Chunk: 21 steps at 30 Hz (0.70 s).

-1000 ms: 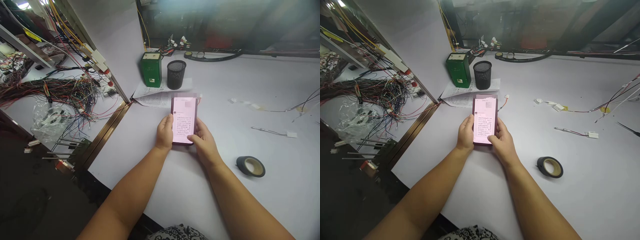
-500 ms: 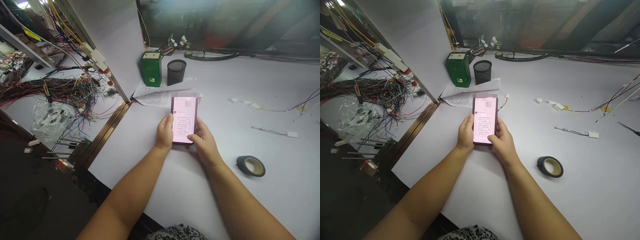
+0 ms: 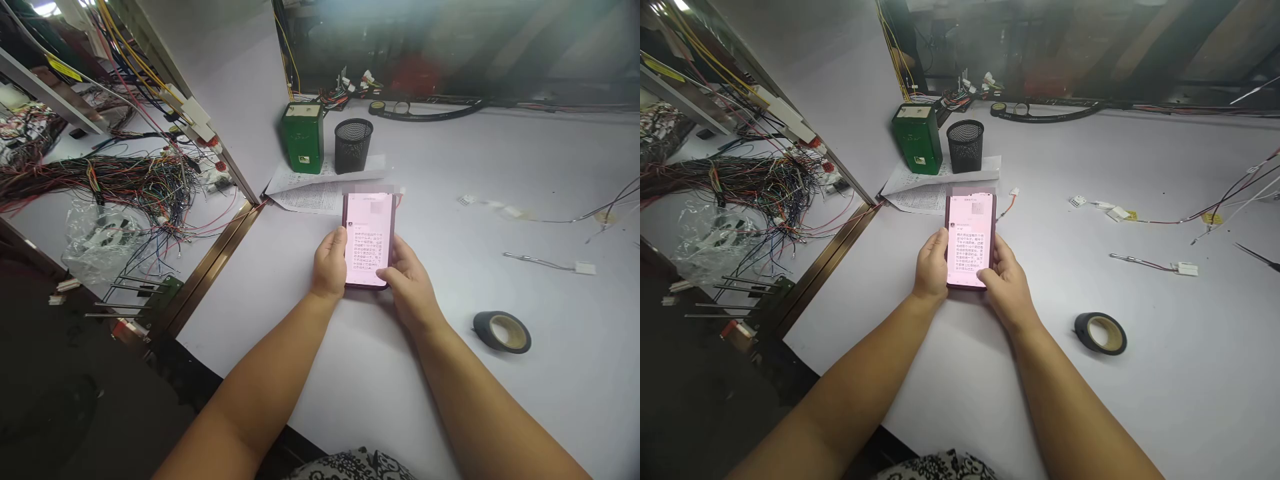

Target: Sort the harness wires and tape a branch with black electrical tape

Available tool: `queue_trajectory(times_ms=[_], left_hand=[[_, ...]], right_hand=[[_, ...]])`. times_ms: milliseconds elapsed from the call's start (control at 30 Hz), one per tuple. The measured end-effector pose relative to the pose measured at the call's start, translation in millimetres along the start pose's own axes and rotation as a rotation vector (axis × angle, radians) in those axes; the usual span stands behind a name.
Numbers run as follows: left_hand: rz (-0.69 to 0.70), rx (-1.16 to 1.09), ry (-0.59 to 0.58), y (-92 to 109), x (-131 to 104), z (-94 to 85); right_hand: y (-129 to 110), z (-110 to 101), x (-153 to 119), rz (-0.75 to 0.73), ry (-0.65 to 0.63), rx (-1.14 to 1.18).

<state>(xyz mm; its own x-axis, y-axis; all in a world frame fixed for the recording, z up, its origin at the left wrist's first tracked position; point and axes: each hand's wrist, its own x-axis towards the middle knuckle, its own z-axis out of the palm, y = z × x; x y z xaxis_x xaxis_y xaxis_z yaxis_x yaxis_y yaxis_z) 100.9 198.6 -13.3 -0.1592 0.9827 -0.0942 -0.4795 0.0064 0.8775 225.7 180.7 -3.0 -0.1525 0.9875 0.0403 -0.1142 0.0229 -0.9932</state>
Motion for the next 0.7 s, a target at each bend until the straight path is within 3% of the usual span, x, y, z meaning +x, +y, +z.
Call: queue_trajectory(times_ms=[333, 700], left_hand=[[-0.010, 0.017, -0.013, 1.4, -0.7, -0.2], [-0.042, -0.055, 0.067, 3.3, 1.9, 0.7]], right_hand=[[0.4, -0.2, -0.6, 0.017, 0.040, -0.059], [-1.9, -4.7, -0.3, -0.008, -0.133, -0.085]])
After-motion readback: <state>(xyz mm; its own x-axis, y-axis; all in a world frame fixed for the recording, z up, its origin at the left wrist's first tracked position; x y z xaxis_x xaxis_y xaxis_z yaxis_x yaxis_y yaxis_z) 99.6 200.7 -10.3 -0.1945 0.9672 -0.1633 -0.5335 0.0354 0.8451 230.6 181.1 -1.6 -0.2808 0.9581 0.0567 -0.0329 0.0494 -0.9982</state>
